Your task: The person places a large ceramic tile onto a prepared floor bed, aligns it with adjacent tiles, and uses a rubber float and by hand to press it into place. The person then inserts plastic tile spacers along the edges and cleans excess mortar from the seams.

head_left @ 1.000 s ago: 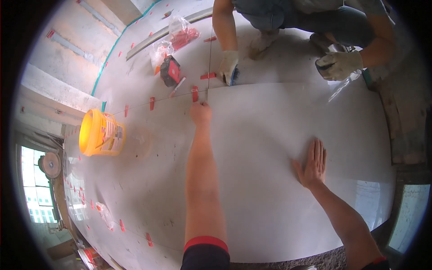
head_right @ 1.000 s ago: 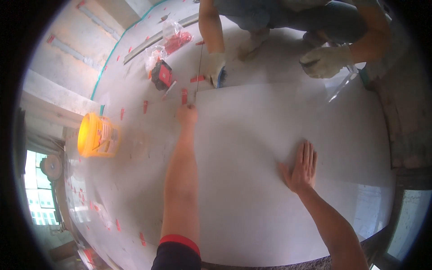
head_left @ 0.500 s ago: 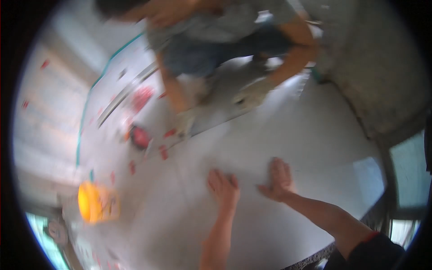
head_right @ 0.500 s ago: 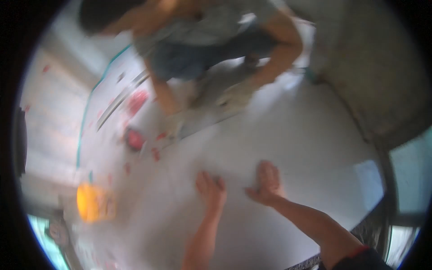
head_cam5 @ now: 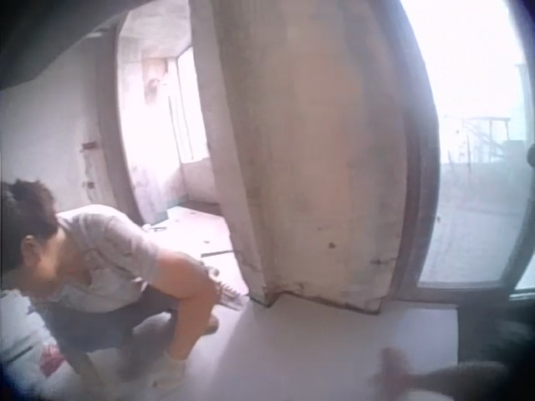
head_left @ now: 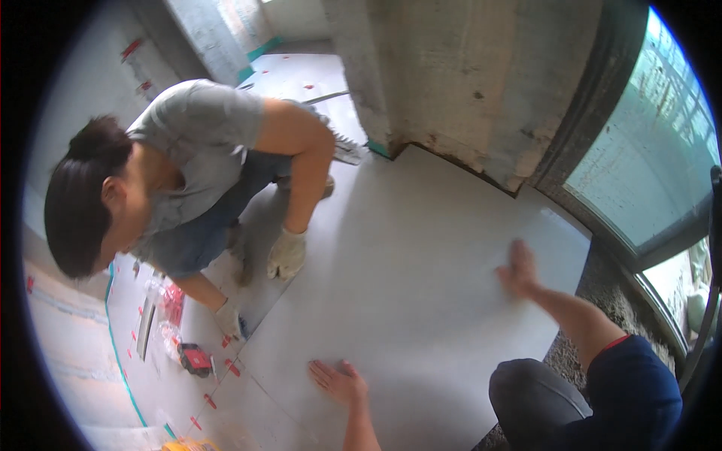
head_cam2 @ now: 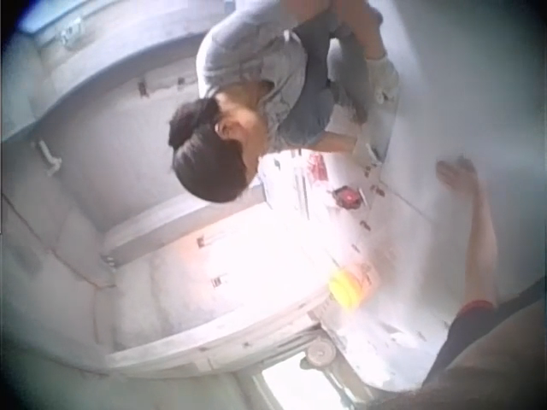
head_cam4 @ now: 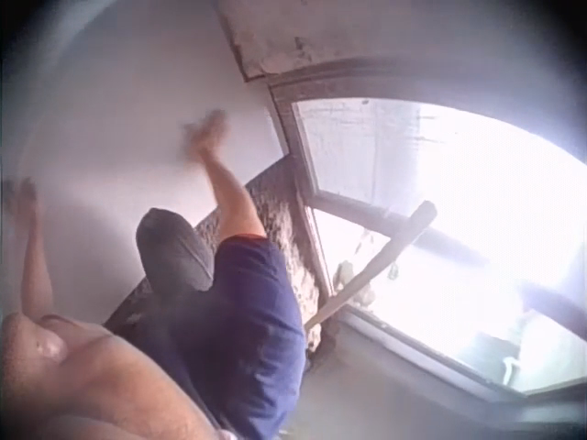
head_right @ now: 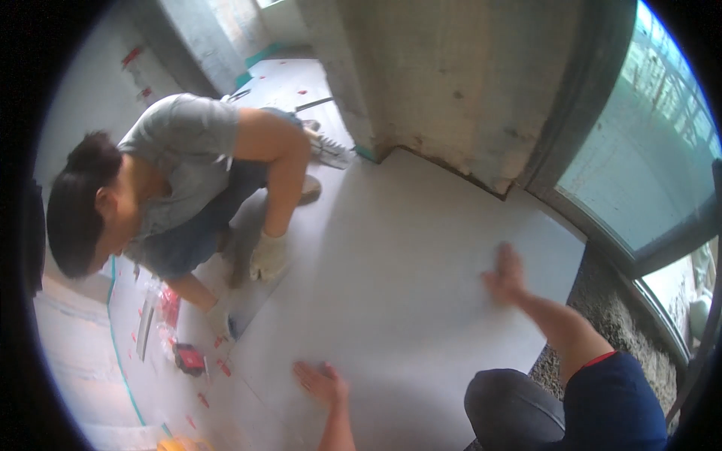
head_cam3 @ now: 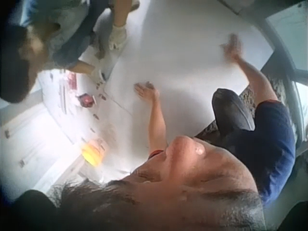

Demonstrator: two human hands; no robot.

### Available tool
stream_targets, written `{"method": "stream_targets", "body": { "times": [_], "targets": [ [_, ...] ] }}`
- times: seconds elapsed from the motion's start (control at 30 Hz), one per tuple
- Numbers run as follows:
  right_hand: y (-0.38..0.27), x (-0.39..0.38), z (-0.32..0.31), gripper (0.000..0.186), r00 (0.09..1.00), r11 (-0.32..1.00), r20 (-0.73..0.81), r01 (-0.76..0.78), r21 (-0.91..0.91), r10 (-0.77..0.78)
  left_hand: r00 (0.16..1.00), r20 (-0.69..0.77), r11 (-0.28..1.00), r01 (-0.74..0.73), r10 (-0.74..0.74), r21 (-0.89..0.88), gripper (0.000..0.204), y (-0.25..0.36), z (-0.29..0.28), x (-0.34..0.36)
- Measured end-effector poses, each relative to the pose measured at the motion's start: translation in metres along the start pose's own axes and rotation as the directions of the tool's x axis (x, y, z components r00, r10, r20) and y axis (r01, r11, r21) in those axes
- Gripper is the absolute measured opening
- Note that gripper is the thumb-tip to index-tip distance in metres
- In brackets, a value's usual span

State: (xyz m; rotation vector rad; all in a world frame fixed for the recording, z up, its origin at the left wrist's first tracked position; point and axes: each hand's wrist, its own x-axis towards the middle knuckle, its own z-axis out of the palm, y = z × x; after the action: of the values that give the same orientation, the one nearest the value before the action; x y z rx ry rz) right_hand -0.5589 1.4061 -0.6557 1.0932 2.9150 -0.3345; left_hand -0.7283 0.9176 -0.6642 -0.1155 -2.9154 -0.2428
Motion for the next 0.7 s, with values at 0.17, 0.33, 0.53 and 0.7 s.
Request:
{"method": "stream_targets", "body": {
  "times": [0.17, 0.33, 0.53, 0.7],
  "targets": [
    [0.086, -0.020, -0.038, 0.075, 0.851, 0.841, -0.129, -0.524, -0.134, 0.510, 0.992, 0.101, 0.997, 0.076, -0.078, 0.022, 0.070, -0.006, -0.003, 0.003],
    [-0.011, -0.005, -0.019, 0.078, 0.818, 0.837, -0.182, -0.544, 0.064, 0.545, 0.996, 0.055, 0.995, -0.069, 0.065, 0.070, 0.069, -0.009, 0.004, 0.007],
    [-0.018, 0.017, -0.025, 0.080, 0.816, 0.832, -0.167, -0.548, 0.082, 0.554, 0.999, 0.018, 0.998, -0.036, 0.035, 0.052, 0.067, -0.018, 0.008, 0.010],
    [-0.018, 0.023, -0.027, 0.080, 0.822, 0.832, -0.130, -0.550, 0.076, 0.555, 0.997, 0.065, 0.996, 0.030, -0.036, 0.087, 0.068, -0.018, 0.008, 0.008]
  ]
}}
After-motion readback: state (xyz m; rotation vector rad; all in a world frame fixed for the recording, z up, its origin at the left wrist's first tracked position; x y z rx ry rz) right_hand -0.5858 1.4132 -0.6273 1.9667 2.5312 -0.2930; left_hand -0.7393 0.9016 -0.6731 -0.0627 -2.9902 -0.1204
